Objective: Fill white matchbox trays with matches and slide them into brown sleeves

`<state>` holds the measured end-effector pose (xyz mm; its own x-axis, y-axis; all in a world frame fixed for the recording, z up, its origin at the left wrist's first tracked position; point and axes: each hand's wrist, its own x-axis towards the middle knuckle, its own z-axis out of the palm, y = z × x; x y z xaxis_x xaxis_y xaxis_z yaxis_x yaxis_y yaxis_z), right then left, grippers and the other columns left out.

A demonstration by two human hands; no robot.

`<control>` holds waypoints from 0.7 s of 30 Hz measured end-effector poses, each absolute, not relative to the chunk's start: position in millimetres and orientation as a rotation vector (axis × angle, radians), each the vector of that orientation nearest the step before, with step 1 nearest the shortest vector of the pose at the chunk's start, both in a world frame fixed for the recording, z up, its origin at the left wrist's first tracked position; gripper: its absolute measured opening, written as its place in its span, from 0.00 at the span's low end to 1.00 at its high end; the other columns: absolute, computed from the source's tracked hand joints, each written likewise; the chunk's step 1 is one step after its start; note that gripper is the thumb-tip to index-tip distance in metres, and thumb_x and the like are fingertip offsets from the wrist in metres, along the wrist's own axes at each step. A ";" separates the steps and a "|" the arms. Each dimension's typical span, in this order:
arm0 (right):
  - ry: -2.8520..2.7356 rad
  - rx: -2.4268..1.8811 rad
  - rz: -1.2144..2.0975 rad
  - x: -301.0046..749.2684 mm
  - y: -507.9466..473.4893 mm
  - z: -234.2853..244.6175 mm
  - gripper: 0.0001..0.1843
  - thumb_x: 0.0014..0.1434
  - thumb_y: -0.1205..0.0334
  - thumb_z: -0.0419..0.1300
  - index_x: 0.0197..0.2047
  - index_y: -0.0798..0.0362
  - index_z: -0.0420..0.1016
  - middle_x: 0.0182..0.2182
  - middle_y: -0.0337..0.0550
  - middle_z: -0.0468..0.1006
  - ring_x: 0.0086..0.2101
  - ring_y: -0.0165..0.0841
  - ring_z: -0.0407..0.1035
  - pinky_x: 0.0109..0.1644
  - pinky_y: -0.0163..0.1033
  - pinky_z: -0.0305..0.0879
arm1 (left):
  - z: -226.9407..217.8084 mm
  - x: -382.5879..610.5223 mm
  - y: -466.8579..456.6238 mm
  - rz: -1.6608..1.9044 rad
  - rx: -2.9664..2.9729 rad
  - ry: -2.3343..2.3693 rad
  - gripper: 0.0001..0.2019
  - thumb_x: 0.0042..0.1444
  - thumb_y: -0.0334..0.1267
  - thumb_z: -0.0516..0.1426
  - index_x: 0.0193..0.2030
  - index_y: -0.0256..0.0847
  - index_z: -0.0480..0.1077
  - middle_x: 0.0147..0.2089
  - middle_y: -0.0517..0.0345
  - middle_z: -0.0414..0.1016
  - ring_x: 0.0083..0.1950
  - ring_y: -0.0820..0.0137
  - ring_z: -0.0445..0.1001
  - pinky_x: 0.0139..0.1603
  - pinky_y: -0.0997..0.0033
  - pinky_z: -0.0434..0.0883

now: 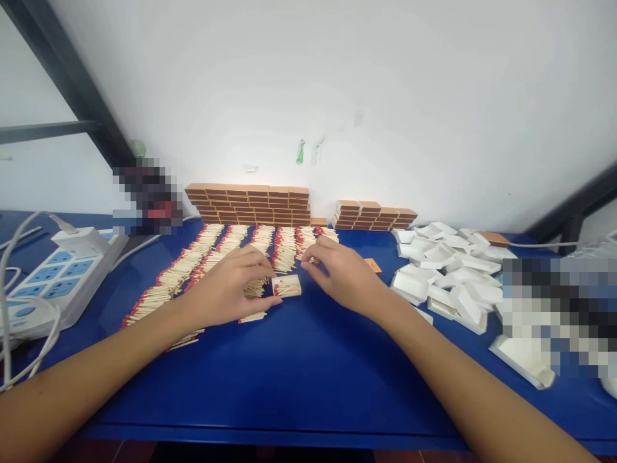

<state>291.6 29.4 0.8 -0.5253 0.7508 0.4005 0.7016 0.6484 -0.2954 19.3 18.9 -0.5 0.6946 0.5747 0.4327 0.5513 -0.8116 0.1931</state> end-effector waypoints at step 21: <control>-2.418 -1.395 0.174 314.2 47.7 -7.7 0.05 0.71 0.61 0.59 0.43 0.50 0.76 0.45 0.48 0.74 0.40 0.39 0.73 0.45 0.44 0.68 | 2.3 18.0 20.2 0.686 2.883 0.890 0.14 0.64 0.48 0.68 0.46 0.38 0.81 0.44 0.49 0.80 0.50 0.56 0.76 0.53 0.53 0.75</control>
